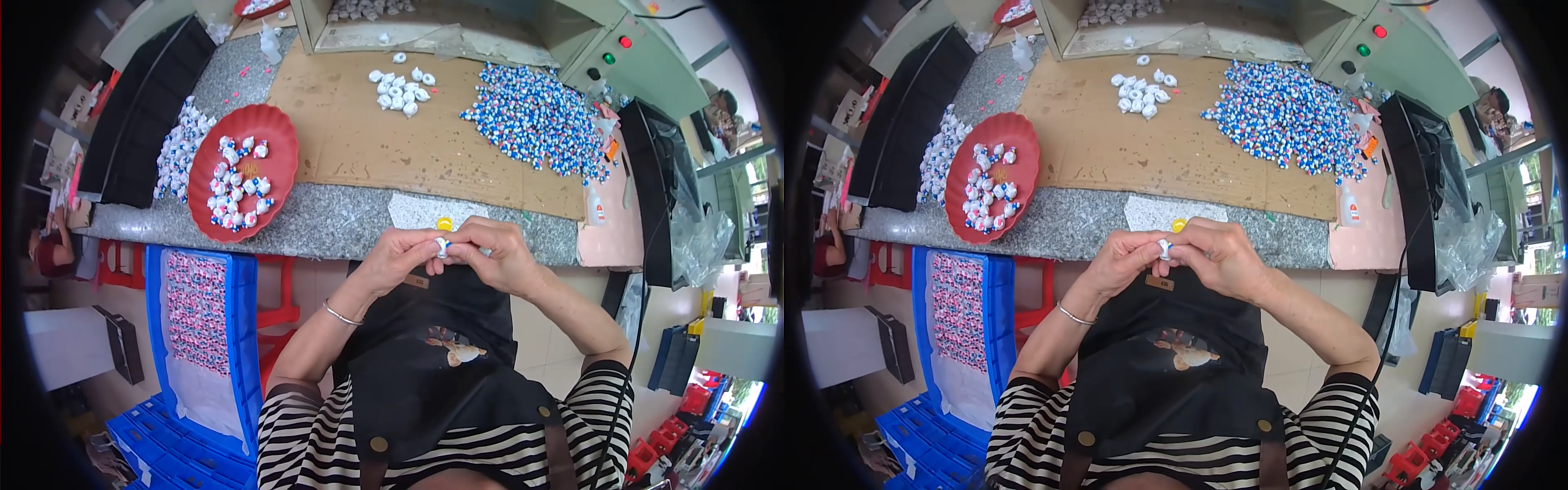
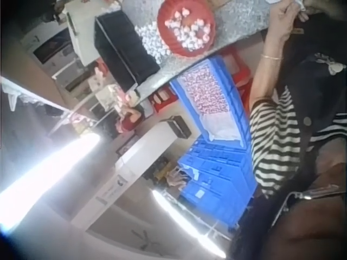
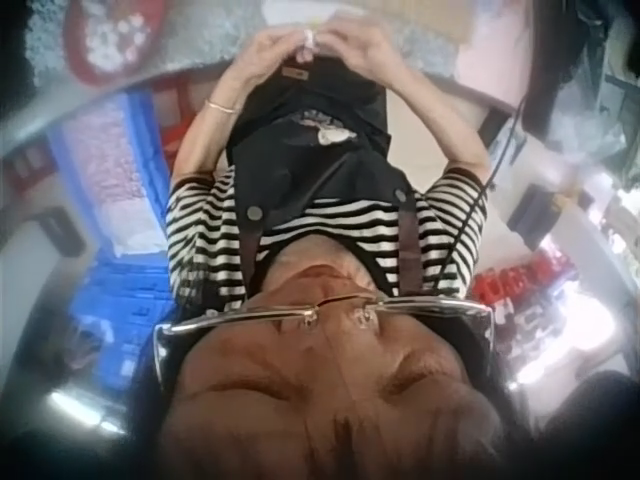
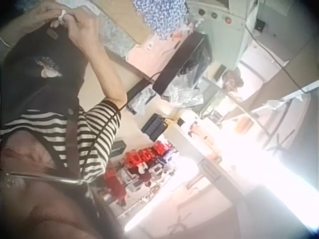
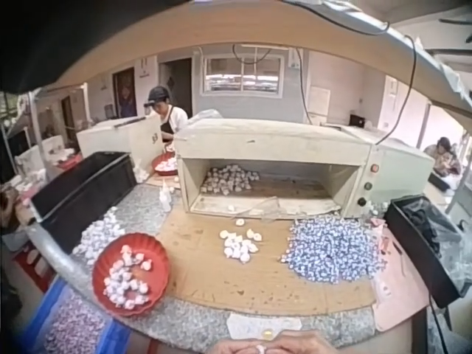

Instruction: The person assembles small plastic parts by hand.

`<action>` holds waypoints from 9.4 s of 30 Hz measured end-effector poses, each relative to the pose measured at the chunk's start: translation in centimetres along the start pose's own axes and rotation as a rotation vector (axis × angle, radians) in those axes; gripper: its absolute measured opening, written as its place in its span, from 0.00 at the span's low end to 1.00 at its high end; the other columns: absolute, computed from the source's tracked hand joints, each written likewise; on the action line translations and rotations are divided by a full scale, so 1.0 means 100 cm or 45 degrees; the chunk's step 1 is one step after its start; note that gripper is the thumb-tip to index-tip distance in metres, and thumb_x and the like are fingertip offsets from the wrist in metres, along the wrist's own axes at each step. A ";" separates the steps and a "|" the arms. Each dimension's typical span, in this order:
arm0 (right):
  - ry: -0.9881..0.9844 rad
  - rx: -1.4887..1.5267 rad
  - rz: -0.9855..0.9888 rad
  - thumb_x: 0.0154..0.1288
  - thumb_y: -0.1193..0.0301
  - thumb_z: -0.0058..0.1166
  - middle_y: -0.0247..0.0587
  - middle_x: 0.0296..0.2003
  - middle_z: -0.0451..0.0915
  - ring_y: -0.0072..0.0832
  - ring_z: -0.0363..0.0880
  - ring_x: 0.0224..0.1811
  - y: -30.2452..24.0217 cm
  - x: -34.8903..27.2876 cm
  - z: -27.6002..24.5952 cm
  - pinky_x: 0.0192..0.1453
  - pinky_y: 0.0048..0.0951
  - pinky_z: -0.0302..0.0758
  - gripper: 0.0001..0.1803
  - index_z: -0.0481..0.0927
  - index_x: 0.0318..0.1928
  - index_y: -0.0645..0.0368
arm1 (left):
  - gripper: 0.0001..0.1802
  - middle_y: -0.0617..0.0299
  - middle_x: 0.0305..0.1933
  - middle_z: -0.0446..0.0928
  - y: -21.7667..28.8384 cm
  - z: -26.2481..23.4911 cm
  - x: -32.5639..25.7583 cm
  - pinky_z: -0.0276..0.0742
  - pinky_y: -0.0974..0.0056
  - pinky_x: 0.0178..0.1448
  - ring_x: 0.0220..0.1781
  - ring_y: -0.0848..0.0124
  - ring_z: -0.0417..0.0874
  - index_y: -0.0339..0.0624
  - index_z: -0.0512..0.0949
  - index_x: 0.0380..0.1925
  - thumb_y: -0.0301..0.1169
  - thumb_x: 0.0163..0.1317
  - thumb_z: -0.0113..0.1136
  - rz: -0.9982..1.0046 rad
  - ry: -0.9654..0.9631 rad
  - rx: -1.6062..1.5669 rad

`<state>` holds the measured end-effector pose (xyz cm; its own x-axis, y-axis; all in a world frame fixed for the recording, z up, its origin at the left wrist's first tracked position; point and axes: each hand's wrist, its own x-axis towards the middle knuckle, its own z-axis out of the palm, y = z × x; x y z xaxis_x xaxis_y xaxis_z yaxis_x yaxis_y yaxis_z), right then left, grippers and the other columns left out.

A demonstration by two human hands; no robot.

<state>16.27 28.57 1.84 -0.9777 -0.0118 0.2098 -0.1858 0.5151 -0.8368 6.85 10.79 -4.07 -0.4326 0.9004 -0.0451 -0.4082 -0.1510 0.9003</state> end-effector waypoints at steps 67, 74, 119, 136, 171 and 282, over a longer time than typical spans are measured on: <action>-0.250 -0.800 -0.311 0.51 0.79 0.56 0.45 0.31 0.78 0.42 0.80 0.34 0.055 0.013 0.009 0.36 0.39 0.76 0.10 0.81 0.37 0.62 | 0.19 0.57 0.46 0.80 -0.010 -0.023 -0.042 0.76 0.69 0.53 0.47 0.72 0.81 0.36 0.74 0.56 0.22 0.64 0.57 0.102 0.407 -0.395; -0.256 -0.769 -0.333 0.52 0.79 0.56 0.45 0.30 0.78 0.43 0.79 0.32 0.054 0.013 0.008 0.34 0.38 0.76 0.09 0.81 0.37 0.63 | 0.20 0.58 0.48 0.79 -0.014 -0.021 -0.035 0.77 0.69 0.54 0.48 0.73 0.81 0.33 0.75 0.54 0.17 0.60 0.59 0.146 0.435 -0.256; 0.157 -1.148 -0.149 0.49 0.78 0.55 0.44 0.29 0.79 0.42 0.78 0.41 0.144 0.137 -0.055 0.43 0.40 0.77 0.03 0.80 0.28 0.61 | 0.22 0.42 0.55 0.76 0.170 -0.341 -0.071 0.71 0.53 0.61 0.57 0.49 0.76 0.36 0.76 0.52 0.25 0.55 0.62 0.084 1.600 2.135; 0.304 -0.490 0.160 0.59 0.75 0.59 0.45 0.32 0.79 0.39 0.79 0.31 0.093 0.013 -0.042 0.35 0.35 0.75 0.08 0.81 0.40 0.62 | 0.11 0.48 0.43 0.74 0.046 -0.133 0.153 0.75 0.49 0.47 0.42 0.47 0.77 0.40 0.76 0.39 0.23 0.54 0.56 0.463 0.699 1.784; -0.168 -0.682 -0.198 0.55 0.78 0.58 0.45 0.29 0.78 0.42 0.79 0.30 0.046 0.006 0.009 0.32 0.37 0.75 0.08 0.81 0.38 0.63 | 0.17 0.59 0.46 0.75 -0.026 -0.007 -0.024 0.80 0.71 0.46 0.42 0.73 0.82 0.32 0.76 0.46 0.14 0.54 0.62 0.362 0.663 0.320; -0.071 0.005 -0.066 0.58 0.78 0.62 0.41 0.32 0.82 0.28 0.82 0.32 0.014 -0.004 -0.004 0.36 0.26 0.76 0.07 0.84 0.38 0.63 | 0.14 0.60 0.35 0.80 -0.001 -0.001 -0.001 0.78 0.72 0.39 0.33 0.77 0.80 0.33 0.78 0.51 0.24 0.67 0.53 0.074 0.017 0.243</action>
<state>16.45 29.60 0.80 -0.9706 -0.0860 0.2248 -0.2368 0.5092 -0.8274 6.91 10.69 -4.21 -0.4622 0.8867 0.0043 -0.2235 -0.1212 0.9672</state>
